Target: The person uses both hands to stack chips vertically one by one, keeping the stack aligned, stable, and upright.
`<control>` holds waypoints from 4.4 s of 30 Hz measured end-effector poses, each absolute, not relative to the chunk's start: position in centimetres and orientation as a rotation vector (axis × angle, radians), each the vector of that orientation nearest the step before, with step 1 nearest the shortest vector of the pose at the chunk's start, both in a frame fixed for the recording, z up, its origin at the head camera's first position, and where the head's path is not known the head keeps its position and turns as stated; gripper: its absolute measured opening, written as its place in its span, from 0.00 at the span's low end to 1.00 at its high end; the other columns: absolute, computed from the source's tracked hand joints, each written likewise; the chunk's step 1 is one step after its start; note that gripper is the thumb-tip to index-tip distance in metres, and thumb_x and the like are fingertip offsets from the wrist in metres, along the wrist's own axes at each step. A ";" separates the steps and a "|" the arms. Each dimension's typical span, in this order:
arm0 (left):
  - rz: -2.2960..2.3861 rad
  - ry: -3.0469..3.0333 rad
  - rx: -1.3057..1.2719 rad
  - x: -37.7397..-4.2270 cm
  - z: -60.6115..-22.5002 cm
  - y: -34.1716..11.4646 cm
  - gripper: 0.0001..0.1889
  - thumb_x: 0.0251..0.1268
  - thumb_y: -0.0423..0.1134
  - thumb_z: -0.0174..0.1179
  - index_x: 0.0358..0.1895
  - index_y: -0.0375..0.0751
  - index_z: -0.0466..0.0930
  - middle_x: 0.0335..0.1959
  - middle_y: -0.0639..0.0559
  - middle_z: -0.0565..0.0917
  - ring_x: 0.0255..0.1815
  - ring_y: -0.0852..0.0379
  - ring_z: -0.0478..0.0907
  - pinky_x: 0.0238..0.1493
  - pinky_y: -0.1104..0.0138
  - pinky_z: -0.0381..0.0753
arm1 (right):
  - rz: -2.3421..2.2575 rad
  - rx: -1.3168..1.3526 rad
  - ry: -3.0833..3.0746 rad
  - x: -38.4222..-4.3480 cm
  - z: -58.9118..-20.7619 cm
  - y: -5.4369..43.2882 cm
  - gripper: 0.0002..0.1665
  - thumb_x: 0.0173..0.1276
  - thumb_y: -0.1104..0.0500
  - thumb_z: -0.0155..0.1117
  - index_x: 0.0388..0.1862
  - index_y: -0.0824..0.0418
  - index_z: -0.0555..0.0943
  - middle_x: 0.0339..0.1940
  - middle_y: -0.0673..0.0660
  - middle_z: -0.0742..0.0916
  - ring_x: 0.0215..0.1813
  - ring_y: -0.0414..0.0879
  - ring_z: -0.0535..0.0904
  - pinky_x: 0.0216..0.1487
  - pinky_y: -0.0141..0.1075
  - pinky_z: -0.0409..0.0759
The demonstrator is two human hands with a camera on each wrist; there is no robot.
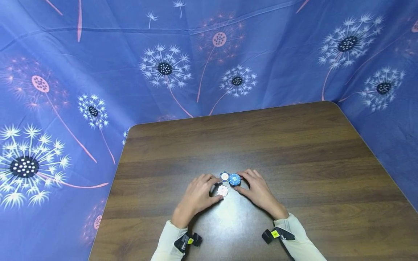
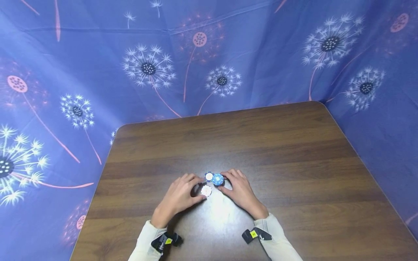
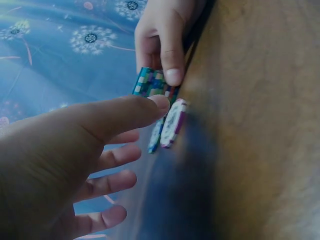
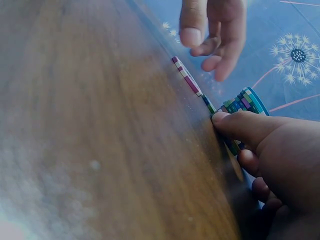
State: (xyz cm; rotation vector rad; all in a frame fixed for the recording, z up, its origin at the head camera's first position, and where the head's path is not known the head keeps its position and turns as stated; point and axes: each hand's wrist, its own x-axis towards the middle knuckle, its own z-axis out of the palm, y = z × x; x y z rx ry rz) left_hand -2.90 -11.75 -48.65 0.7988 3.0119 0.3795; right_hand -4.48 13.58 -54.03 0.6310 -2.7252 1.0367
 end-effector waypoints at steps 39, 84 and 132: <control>0.258 3.204 0.882 -2.9 -49.2 -10.8 0.24 0.52 0.57 0.69 0.50 0.50 0.84 0.44 0.57 0.87 0.45 0.56 0.84 0.45 0.59 0.82 | 1.033 0.631 -2.730 -4.6 -54.2 13.8 0.29 0.59 0.53 0.82 0.58 0.59 0.86 0.47 0.50 0.86 0.49 0.48 0.77 0.54 0.49 0.75; 0.530 3.074 0.963 -5.7 -48.5 -7.8 0.23 0.64 0.59 0.71 0.58 0.53 0.87 0.49 0.58 0.86 0.51 0.58 0.81 0.52 0.59 0.84 | 1.038 0.643 -2.740 -4.7 -53.8 13.8 0.29 0.61 0.54 0.81 0.60 0.62 0.84 0.48 0.52 0.86 0.48 0.49 0.77 0.54 0.49 0.76; 0.377 3.008 0.741 -6.9 -50.5 -9.3 0.23 0.70 0.57 0.68 0.62 0.51 0.85 0.56 0.55 0.85 0.58 0.53 0.80 0.58 0.54 0.81 | 1.058 0.613 -2.773 -4.3 -54.2 13.9 0.30 0.59 0.51 0.82 0.59 0.60 0.85 0.49 0.53 0.86 0.51 0.50 0.78 0.56 0.49 0.74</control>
